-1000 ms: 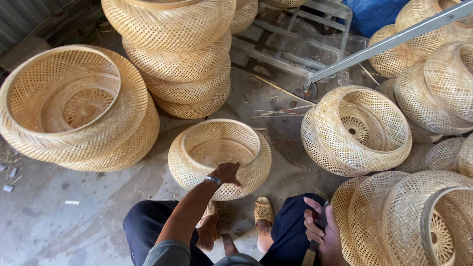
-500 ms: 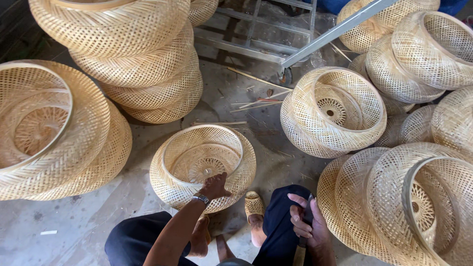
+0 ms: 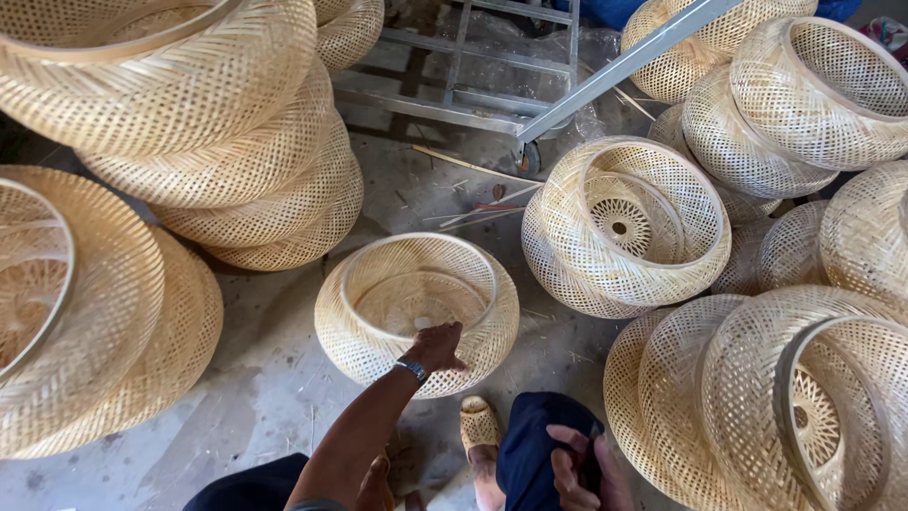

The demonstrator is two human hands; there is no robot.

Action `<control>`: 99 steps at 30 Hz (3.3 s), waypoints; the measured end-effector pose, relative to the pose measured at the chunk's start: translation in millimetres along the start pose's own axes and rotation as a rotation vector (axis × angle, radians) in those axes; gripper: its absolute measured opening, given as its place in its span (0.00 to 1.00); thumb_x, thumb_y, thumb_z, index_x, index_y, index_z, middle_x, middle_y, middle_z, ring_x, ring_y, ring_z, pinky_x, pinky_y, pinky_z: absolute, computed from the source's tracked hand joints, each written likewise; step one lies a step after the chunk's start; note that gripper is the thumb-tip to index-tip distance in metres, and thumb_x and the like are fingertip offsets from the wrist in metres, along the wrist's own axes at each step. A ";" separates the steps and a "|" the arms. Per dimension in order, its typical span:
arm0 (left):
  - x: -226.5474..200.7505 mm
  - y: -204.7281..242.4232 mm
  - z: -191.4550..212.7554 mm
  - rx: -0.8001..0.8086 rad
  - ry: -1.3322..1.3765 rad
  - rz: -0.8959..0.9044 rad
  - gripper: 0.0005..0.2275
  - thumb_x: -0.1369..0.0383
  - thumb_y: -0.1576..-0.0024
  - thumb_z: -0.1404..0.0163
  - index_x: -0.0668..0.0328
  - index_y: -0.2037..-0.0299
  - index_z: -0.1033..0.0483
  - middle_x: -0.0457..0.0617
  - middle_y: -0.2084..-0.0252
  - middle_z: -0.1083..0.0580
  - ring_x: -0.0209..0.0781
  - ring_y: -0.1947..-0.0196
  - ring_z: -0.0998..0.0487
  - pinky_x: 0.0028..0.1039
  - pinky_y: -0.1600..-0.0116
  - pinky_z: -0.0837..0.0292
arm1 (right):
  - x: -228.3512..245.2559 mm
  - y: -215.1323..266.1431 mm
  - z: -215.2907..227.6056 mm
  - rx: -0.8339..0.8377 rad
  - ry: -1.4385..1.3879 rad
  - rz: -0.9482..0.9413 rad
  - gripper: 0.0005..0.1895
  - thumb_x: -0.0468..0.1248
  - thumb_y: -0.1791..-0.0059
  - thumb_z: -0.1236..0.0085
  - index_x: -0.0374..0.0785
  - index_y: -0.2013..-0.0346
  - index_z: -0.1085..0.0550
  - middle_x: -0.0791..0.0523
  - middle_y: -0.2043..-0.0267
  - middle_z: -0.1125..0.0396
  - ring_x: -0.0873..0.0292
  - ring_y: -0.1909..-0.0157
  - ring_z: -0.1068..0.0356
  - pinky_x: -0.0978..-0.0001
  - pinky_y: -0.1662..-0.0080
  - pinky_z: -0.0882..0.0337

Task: The person sits on the floor and uses a wooden mallet to tap the rim and woven body of a large bamboo basket. They rotate the basket to work on different sections, ensuring the weave is tight and the rim is smooth.

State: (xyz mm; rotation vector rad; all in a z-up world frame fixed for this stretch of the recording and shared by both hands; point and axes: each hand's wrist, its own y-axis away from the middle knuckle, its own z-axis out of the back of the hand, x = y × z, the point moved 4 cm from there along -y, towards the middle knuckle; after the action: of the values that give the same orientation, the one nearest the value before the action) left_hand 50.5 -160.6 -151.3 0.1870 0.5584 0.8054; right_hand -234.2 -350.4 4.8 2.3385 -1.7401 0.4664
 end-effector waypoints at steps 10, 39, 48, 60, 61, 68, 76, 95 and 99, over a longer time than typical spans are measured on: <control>37.8 -113.0 10.8 0.005 -0.216 0.031 0.38 0.57 0.61 0.30 0.54 0.41 0.36 0.55 0.48 0.27 0.56 0.45 0.26 0.53 0.39 0.35 | -19.5 20.6 106.6 -0.341 0.099 -0.082 0.46 0.65 0.52 0.70 0.29 0.36 0.42 0.50 0.66 0.32 0.62 0.76 0.41 0.74 0.73 0.39; 67.8 -116.4 10.4 -0.194 -0.141 0.124 0.32 0.57 0.57 0.34 0.55 0.45 0.37 0.57 0.49 0.31 0.55 0.44 0.31 0.47 0.43 0.35 | 323.9 -230.6 220.0 -1.004 2.018 -0.300 0.38 0.49 0.60 0.27 0.29 0.46 0.30 0.44 0.54 0.25 0.50 0.57 0.22 0.60 0.51 0.22; 51.2 -170.7 31.6 -0.274 -0.146 0.142 0.38 0.54 0.54 0.36 0.65 0.38 0.41 0.63 0.42 0.34 0.62 0.40 0.35 0.51 0.41 0.38 | 349.0 -213.2 66.6 -0.903 1.914 -0.342 0.26 0.45 0.55 0.35 0.34 0.48 0.26 0.49 0.54 0.22 0.54 0.57 0.21 0.58 0.54 0.23; 66.5 -168.4 23.1 -0.658 0.563 0.069 0.36 0.56 0.41 0.45 0.59 0.26 0.48 0.66 0.31 0.36 0.69 0.32 0.43 0.51 0.33 0.41 | 242.8 -150.1 -8.9 -0.940 1.738 -0.653 0.29 0.46 0.58 0.32 0.39 0.46 0.29 0.51 0.57 0.23 0.53 0.63 0.21 0.59 0.59 0.18; 78.7 -151.2 -0.7 -0.600 0.870 0.268 0.33 0.55 0.41 0.45 0.60 0.29 0.42 0.60 0.39 0.29 0.60 0.41 0.33 0.47 0.40 0.33 | 233.9 -151.5 -11.4 -0.892 1.767 -0.715 0.31 0.48 0.58 0.32 0.41 0.44 0.30 0.51 0.56 0.23 0.54 0.62 0.21 0.60 0.58 0.19; 75.5 28.9 -31.3 -0.699 1.653 0.453 0.23 0.62 0.42 0.46 0.64 0.38 0.31 0.53 0.49 0.22 0.45 0.55 0.20 0.35 0.53 0.25 | 200.4 -161.3 -53.6 -0.427 1.909 -0.758 0.38 0.56 0.57 0.35 0.41 0.38 0.33 0.54 0.46 0.31 0.57 0.54 0.25 0.63 0.50 0.22; -16.1 185.8 183.3 -0.799 0.676 0.028 0.37 0.56 0.51 0.40 0.67 0.32 0.38 0.62 0.32 0.35 0.56 0.33 0.34 0.47 0.33 0.38 | 126.9 -203.8 -117.6 0.359 2.234 -0.780 0.40 0.54 0.60 0.31 0.33 0.42 0.33 0.47 0.47 0.36 0.47 0.49 0.33 0.50 0.48 0.28; -42.0 209.3 55.2 -0.238 0.965 0.087 0.08 0.67 0.44 0.41 0.66 0.64 0.19 0.45 0.81 0.29 0.31 0.79 0.33 0.26 0.73 0.36 | 74.6 -266.4 -31.3 -0.179 1.685 -0.725 0.38 0.54 0.51 0.48 0.41 0.30 0.39 0.42 0.48 0.27 0.43 0.56 0.28 0.49 0.50 0.23; -11.6 201.0 27.6 -0.198 1.276 0.128 0.10 0.68 0.42 0.44 0.67 0.57 0.18 0.44 0.72 0.20 0.29 0.70 0.23 0.22 0.62 0.27 | 150.1 -274.2 92.5 -0.683 1.761 -0.578 0.46 0.65 0.53 0.41 0.42 0.31 0.41 0.52 0.35 0.43 0.53 0.38 0.38 0.47 0.43 0.36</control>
State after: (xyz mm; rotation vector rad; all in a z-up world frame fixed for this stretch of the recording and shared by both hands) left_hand -67.8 -29.8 -50.2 -0.5328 1.6599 1.0478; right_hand 79.7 -435.3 -17.9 0.9454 -0.2304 1.0495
